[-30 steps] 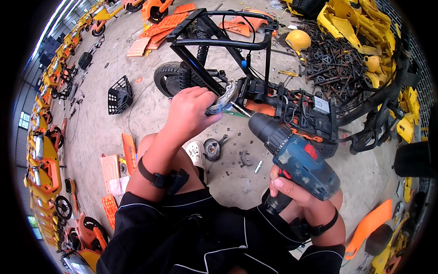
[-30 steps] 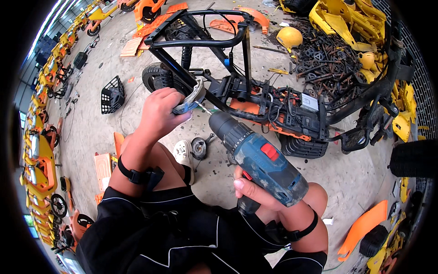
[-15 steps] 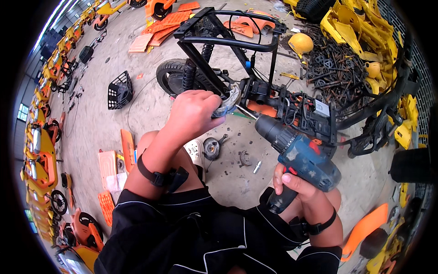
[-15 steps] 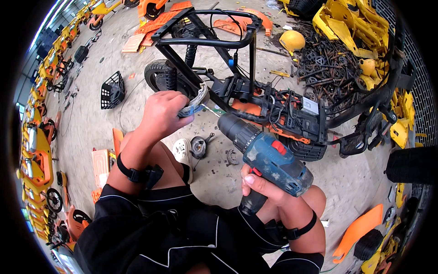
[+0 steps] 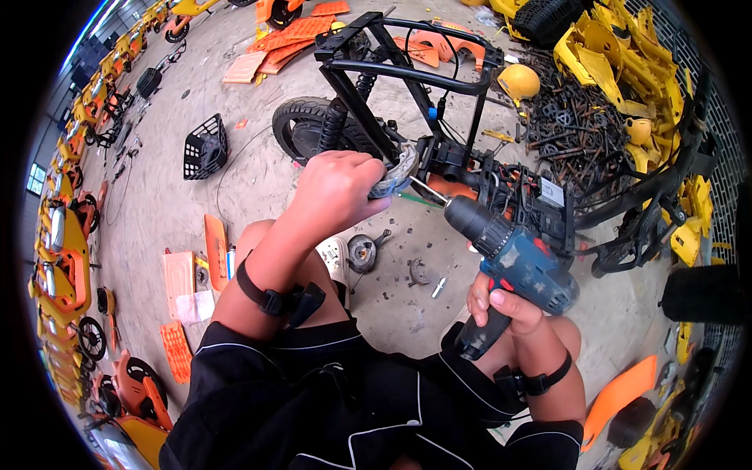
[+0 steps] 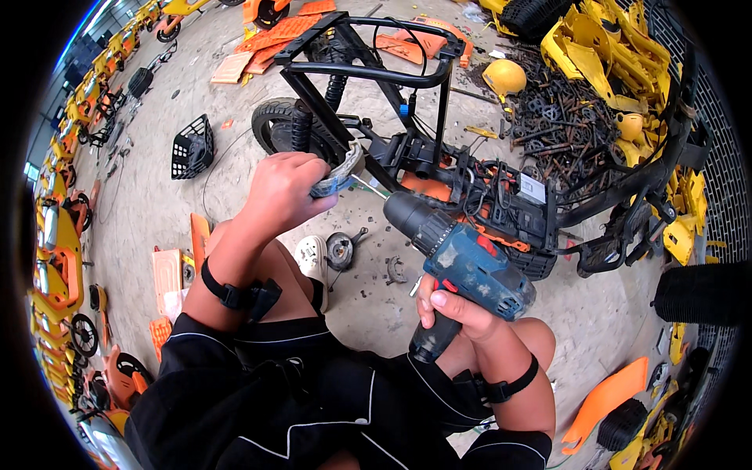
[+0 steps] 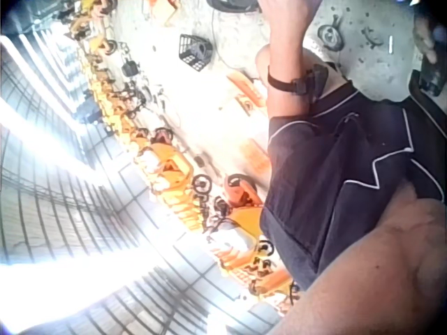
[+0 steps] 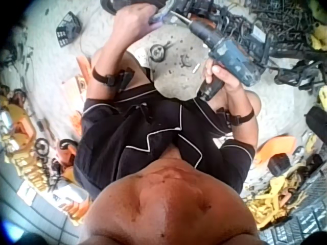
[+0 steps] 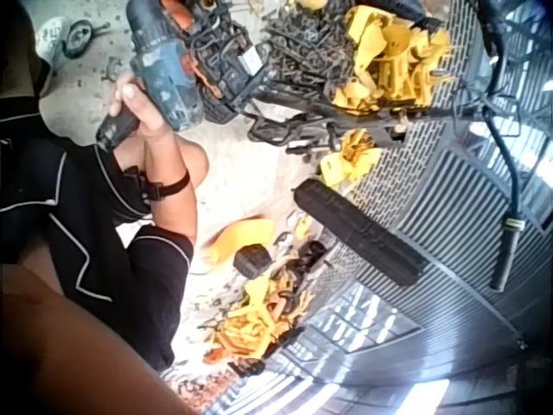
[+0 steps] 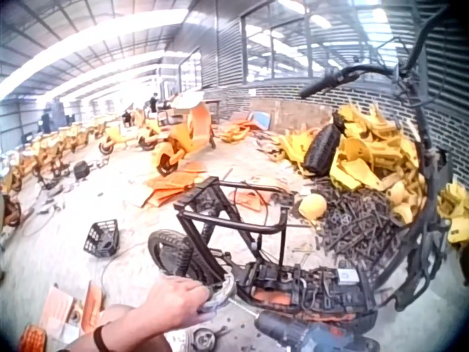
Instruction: The person uses a power drill to secure a metal bracket onto a motorcycle frame, then attaches a small part to the frame by hand before resuming work with the drill.
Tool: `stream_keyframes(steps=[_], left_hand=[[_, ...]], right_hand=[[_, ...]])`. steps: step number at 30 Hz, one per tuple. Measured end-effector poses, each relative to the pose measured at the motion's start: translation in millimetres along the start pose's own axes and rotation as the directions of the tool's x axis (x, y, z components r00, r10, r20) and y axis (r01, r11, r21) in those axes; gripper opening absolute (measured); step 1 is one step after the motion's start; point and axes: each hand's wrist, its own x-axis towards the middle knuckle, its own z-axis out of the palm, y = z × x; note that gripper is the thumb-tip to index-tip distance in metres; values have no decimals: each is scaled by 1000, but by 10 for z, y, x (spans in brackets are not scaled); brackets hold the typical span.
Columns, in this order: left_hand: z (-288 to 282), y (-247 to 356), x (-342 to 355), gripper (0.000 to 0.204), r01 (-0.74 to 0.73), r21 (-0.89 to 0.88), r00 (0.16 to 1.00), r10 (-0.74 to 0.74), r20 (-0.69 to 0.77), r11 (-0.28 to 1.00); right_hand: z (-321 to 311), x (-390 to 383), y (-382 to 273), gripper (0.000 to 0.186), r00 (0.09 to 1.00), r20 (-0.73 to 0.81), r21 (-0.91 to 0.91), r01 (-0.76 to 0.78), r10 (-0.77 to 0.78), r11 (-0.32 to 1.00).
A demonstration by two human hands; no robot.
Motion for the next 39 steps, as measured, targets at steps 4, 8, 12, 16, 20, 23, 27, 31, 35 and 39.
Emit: stream_keyframes(steps=[4,8,12,16,20,23,27,31,35,39], left_hand=[[-10,-25,-10,29,0,-1,1000,0,12,1000],[-10,-57,-8,29,7,6,999,-7,39,1000],[-3,-87,-15,30,10,3,998,-11,54,1000],[0,-92,-17,28,19,11,997,-20,74,1000],[7,-94,-7,28,30,11,995,-31,91,999],[16,-97,0,28,27,3,996,-27,90,1000],[14,-87,10,29,24,-9,997,-23,70,1000],[10,-82,22,29,26,-13,996,-25,90,1000],[25,-95,22,29,22,-24,996,-20,86,999],[36,-99,26,29,15,-22,996,-13,86,1000]], right_hand=[[2,26,19,74,1000,13,10,-11,11,1000],[-16,42,67,47,999,39,45,-14,12,999],[-8,50,77,71,999,29,-17,-40,41,999],[-56,63,114,69,998,46,-15,-51,51,999],[-52,70,116,69,997,49,10,-52,51,999],[-38,70,104,69,998,42,27,-50,49,998],[-39,66,97,70,998,42,25,-56,55,998],[-33,59,95,70,998,31,16,-59,58,998],[7,53,72,71,998,14,-12,-59,60,998],[42,43,66,73,999,4,-73,-50,50,996]])
